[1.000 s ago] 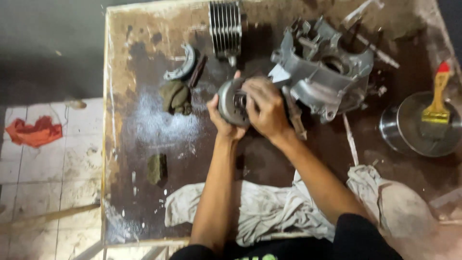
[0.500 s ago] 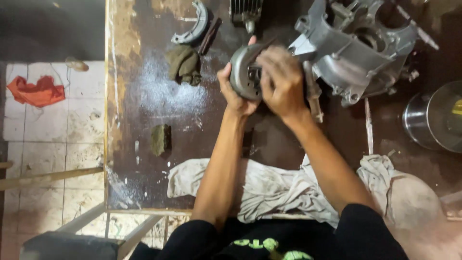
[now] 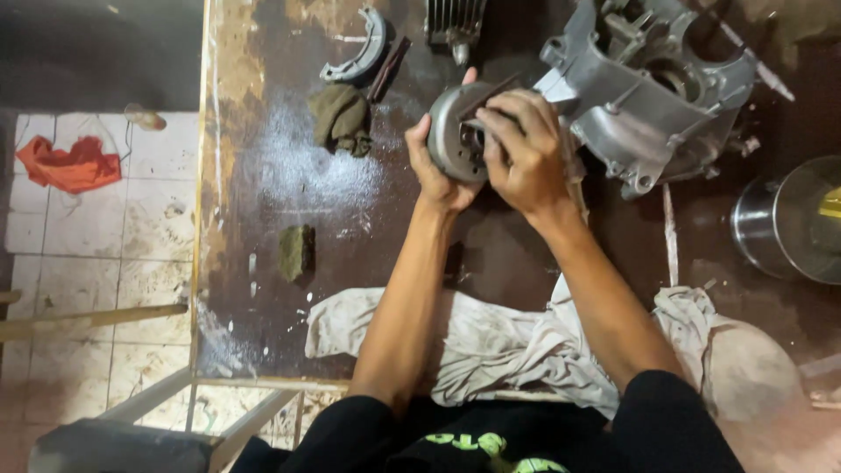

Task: Clean and inspect motorcycle engine components including the flywheel and engine casing using a cloth and brush.

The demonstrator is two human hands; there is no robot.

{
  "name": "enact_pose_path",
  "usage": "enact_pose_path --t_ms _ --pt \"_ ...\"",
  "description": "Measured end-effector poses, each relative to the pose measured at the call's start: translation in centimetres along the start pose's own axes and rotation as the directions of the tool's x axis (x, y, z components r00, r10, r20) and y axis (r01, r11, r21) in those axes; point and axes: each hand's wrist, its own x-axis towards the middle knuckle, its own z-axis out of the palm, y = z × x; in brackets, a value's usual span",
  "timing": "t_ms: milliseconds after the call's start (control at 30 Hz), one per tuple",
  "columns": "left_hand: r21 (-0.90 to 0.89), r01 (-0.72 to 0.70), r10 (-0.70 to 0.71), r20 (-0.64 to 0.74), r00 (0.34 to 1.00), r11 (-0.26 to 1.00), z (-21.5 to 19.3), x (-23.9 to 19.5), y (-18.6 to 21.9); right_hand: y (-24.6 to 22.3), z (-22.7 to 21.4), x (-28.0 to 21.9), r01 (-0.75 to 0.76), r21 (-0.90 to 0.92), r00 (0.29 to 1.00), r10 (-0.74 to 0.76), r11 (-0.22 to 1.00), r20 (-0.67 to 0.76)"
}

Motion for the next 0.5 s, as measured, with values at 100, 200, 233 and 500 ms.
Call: enact_pose_path --t_ms 100,200,233,500 --pt "-0.115 0.003 0.02 0.194 0.981 0.993 0.8 0.8 0.3 -0.9 0.6 -0.2 0.045 -0.032 0.998 -0.046 0.998 -0.03" --pt "-0.138 -0.001 0.036 0.25 0.968 0.99 0.9 0.5 0.2 -1.2 1.1 0.1 0.142 -0.059 0.987 -0.146 0.988 -0.06" --pt "-0.189 -0.017 0.045 0.144 0.989 0.982 -0.1 0.2 0.0 -1.0 1.5 0.0 0.032 -0.028 0.994 -0.035 0.999 -0.102" --pt "-0.231 -0.003 0.008 0.022 1.0 0.973 2.2 0.4 0.7 0.6 1.1 -1.5 -0.116 0.085 0.922 0.139 0.99 -0.362"
